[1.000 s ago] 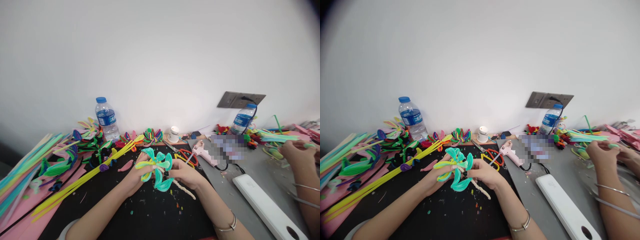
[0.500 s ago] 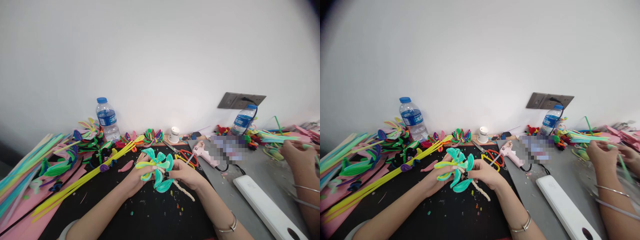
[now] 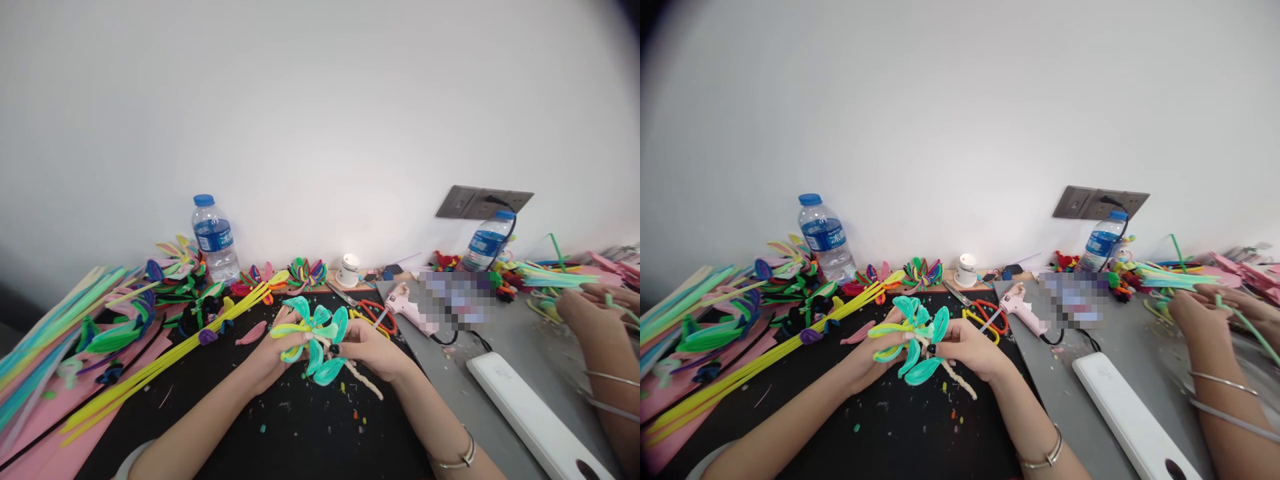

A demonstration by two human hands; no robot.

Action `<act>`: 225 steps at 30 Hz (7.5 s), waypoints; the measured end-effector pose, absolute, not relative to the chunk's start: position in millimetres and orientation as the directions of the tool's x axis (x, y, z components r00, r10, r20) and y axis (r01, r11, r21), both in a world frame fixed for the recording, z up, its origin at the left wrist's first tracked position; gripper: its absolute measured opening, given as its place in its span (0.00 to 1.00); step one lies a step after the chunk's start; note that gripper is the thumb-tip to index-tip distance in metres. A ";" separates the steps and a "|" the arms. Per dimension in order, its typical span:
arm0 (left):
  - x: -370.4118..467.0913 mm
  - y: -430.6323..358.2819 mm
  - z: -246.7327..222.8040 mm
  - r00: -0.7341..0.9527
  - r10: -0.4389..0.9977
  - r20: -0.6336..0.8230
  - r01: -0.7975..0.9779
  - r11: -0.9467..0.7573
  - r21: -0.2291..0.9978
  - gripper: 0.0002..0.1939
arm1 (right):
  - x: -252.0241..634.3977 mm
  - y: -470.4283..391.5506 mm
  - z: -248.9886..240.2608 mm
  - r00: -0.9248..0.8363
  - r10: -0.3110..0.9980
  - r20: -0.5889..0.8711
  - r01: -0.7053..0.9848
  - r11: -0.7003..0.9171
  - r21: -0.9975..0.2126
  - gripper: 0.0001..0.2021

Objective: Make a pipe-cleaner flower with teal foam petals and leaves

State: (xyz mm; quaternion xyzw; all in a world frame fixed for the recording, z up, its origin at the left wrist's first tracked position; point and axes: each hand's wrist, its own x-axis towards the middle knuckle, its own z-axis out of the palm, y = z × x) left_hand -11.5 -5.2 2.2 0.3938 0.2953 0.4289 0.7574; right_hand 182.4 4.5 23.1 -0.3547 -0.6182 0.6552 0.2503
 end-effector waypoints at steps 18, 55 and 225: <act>-14.2 -2.2 0.2 0.413 0.901 -0.132 -0.444 0.325 0.835 0.10 | 185.5 10.8 14.5 -0.633 0.756 -0.167 0.125 -0.113 -0.986 0.10; -17.5 12.8 -8.2 0.430 0.901 -0.061 -0.715 0.381 0.586 0.20 | 143.8 -5.0 -16.1 -0.295 0.947 -0.131 -0.252 -0.209 -0.945 0.15; -15.3 12.3 -11.7 0.142 0.987 -0.070 -0.544 0.137 0.828 0.19 | 149.1 -10.7 -13.8 -0.171 0.933 -0.317 -0.385 -0.359 -0.850 0.16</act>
